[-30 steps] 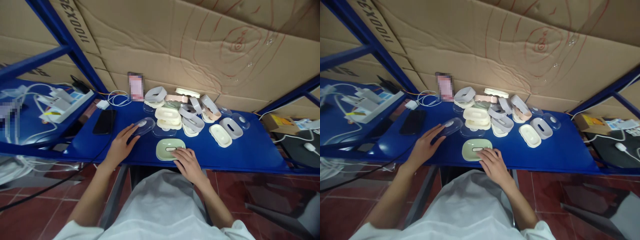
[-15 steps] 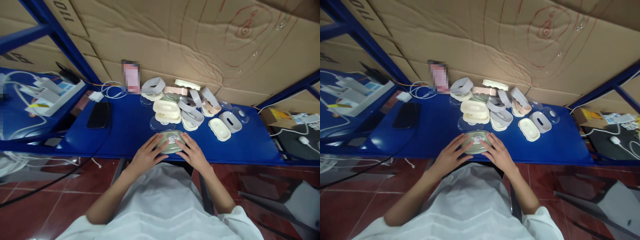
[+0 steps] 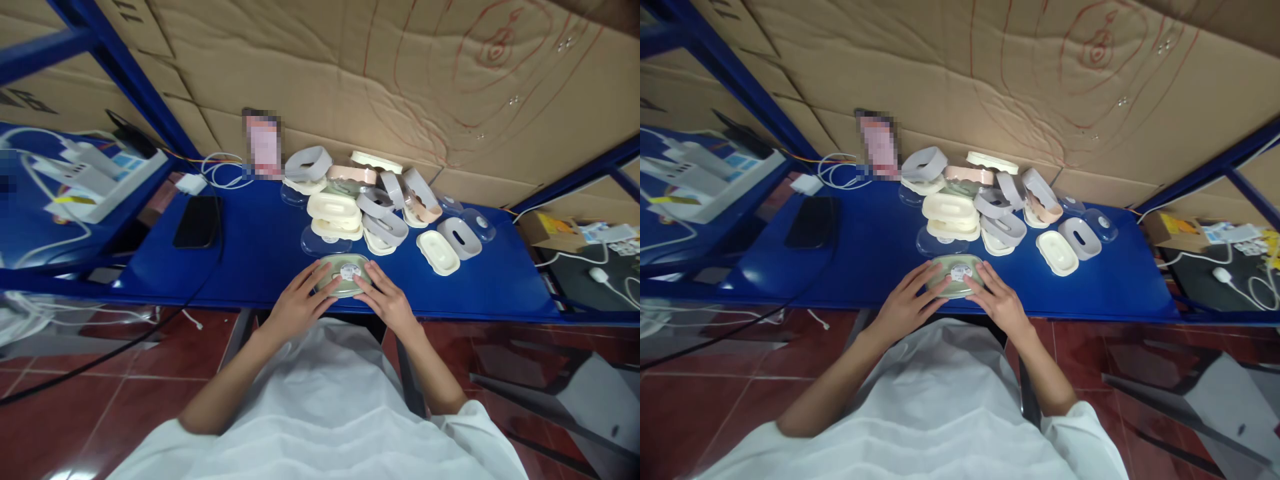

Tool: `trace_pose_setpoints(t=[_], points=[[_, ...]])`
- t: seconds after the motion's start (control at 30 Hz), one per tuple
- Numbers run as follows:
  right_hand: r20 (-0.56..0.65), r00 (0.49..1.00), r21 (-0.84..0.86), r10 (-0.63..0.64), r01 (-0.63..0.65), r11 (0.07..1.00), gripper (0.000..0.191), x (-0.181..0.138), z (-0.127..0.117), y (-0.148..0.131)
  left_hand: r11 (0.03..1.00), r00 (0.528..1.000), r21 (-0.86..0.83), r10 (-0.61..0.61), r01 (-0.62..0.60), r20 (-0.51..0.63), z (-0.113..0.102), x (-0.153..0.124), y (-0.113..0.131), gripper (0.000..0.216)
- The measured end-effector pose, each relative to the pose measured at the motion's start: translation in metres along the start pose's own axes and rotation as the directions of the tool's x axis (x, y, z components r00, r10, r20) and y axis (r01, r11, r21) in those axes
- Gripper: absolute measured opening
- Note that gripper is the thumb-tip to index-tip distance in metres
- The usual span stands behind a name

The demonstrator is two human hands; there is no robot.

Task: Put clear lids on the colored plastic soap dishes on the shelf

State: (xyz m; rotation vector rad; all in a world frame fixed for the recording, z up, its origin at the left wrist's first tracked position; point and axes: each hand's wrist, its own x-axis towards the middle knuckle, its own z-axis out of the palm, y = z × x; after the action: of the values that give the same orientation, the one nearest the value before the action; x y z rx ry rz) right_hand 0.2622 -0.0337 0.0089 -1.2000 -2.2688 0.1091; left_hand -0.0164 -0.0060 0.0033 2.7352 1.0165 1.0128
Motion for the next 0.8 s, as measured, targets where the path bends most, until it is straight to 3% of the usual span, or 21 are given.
trace_pose_setpoints(t=[0.23,0.33,0.43,0.5,0.57,0.67,0.8], points=[[0.044,0.999,-0.051,-0.008,0.01,0.999,0.072,-0.001,-0.014,0.007,0.998,0.996,-0.002,-0.064,0.064,-0.059,-0.013,-0.011,-0.004,0.057],[-0.137,0.966,-0.25,0.221,-0.249,0.936,0.069,-0.014,-0.036,0.039,0.981,0.978,0.071,-0.171,0.18,-0.116,-0.03,-0.028,-0.017,0.06],[-0.326,0.84,-0.377,0.434,-0.537,0.755,0.066,-0.038,-0.054,0.076,0.942,0.946,0.161,-0.263,0.294,-0.188,-0.047,-0.04,-0.039,0.057],[-0.341,0.799,-0.402,0.494,-0.6,0.692,0.058,-0.054,-0.061,0.092,0.911,0.92,0.194,-0.319,0.364,-0.228,-0.054,-0.041,-0.056,0.053],[-0.322,0.803,-0.407,0.501,-0.596,0.692,0.047,-0.065,-0.062,0.093,0.884,0.896,0.203,-0.37,0.421,-0.244,-0.057,-0.036,-0.075,0.051],[-0.287,0.848,-0.388,0.445,-0.528,0.756,0.037,-0.072,-0.058,0.071,0.865,0.873,0.185,-0.416,0.466,-0.256,-0.056,-0.022,-0.092,0.05],[-0.128,0.932,-0.234,0.339,-0.36,0.903,0.028,-0.067,-0.047,0.022,0.853,0.861,0.221,-0.396,0.474,-0.319,-0.043,-0.003,-0.07,0.055]])
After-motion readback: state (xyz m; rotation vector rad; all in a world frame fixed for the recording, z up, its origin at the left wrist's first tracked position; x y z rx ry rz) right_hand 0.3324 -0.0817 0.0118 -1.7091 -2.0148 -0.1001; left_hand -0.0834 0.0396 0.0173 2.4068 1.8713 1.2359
